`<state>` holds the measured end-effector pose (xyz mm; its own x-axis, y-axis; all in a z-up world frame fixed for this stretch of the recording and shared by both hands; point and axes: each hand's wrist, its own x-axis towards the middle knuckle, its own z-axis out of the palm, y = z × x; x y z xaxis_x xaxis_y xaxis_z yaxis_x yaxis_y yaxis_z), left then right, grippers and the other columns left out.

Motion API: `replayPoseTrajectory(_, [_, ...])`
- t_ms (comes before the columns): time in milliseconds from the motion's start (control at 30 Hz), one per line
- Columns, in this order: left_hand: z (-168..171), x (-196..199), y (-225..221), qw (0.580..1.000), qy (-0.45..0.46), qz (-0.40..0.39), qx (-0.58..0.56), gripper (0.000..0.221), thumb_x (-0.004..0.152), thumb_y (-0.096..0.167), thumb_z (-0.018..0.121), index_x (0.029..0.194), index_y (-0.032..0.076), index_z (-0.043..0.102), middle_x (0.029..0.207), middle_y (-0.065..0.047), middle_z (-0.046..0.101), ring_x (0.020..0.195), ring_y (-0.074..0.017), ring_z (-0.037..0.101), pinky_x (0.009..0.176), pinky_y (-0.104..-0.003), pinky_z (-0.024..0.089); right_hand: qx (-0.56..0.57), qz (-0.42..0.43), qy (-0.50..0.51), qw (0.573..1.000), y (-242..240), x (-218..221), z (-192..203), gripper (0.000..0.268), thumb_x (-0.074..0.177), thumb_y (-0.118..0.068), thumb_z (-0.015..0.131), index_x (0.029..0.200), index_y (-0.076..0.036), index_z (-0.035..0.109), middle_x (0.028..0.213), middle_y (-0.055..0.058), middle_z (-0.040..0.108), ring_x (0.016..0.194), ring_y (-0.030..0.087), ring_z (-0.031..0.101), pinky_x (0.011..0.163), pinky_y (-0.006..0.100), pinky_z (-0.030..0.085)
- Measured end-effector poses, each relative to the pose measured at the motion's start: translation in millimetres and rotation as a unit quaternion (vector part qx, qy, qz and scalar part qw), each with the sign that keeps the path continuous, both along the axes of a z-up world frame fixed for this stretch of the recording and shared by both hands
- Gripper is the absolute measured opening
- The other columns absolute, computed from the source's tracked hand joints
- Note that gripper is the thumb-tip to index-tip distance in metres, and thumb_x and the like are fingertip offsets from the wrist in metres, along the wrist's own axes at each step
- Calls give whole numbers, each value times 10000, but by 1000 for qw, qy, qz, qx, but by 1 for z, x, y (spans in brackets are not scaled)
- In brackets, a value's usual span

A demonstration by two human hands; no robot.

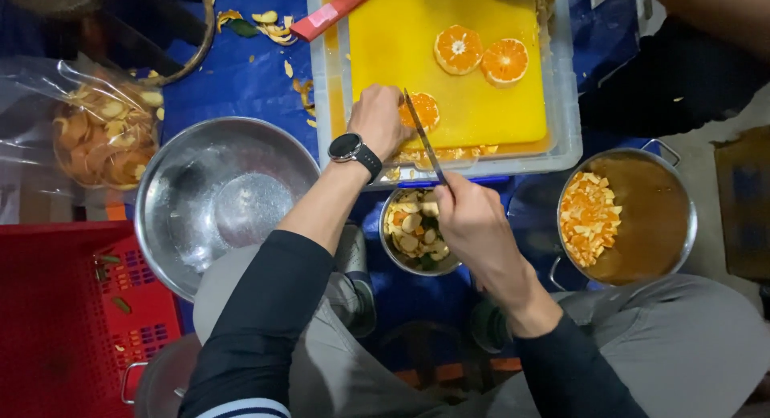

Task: Slicing oranges into thin rounds on a yellow cutting board and transferring the slices into a metal bowl.

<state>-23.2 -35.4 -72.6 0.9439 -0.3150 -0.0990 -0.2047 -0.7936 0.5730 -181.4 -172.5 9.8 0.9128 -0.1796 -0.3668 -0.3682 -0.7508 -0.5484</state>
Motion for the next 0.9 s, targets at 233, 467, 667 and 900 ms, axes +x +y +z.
replayPoseTrajectory(233, [0, -1, 0, 1000, -6, -4, -17, 502, 698, 130, 927, 1128, -33, 722, 1007, -222, 633, 994, -489, 713, 829, -600, 608, 28, 7, -70, 997, -1, 7, -50, 332, 1025, -295, 481, 1233, -170, 708, 1001, 214, 742, 1026, 469, 675, 836, 596, 555])
replayPoseTrajectory(467, [17, -8, 3, 1000, 12, 2, -27, 637, 657, 133, 954, 1201, -33, 667, 1060, -225, 591, 1046, -526, 682, 878, -645, 577, 1, 19, -111, 994, -2, -18, -5, 341, 1014, -261, 534, 1278, -126, 702, 985, 216, 751, 995, 430, 695, 827, 566, 558])
replayPoseTrajectory(667, [13, 4, -10, 997, 65, -18, -40, 847, 647, 190, 1010, 1366, 55, 585, 1156, -189, 498, 1160, -550, 623, 998, -670, 515, -3, -18, -51, 999, -41, -18, 60, 368, 1004, -297, 551, 1304, -164, 717, 1064, 213, 758, 1066, 454, 675, 916, 586, 530])
replayPoseTrajectory(900, [-6, 19, -78, 995, 87, -39, -34, 790, 657, 229, 1002, 1337, 137, 611, 1185, -170, 488, 1139, -515, 652, 1000, -607, 548, -39, -67, -63, 995, -103, -11, 50, 357, 1013, -287, 596, 1324, -172, 730, 1008, 224, 761, 1042, 477, 679, 891, 571, 537])
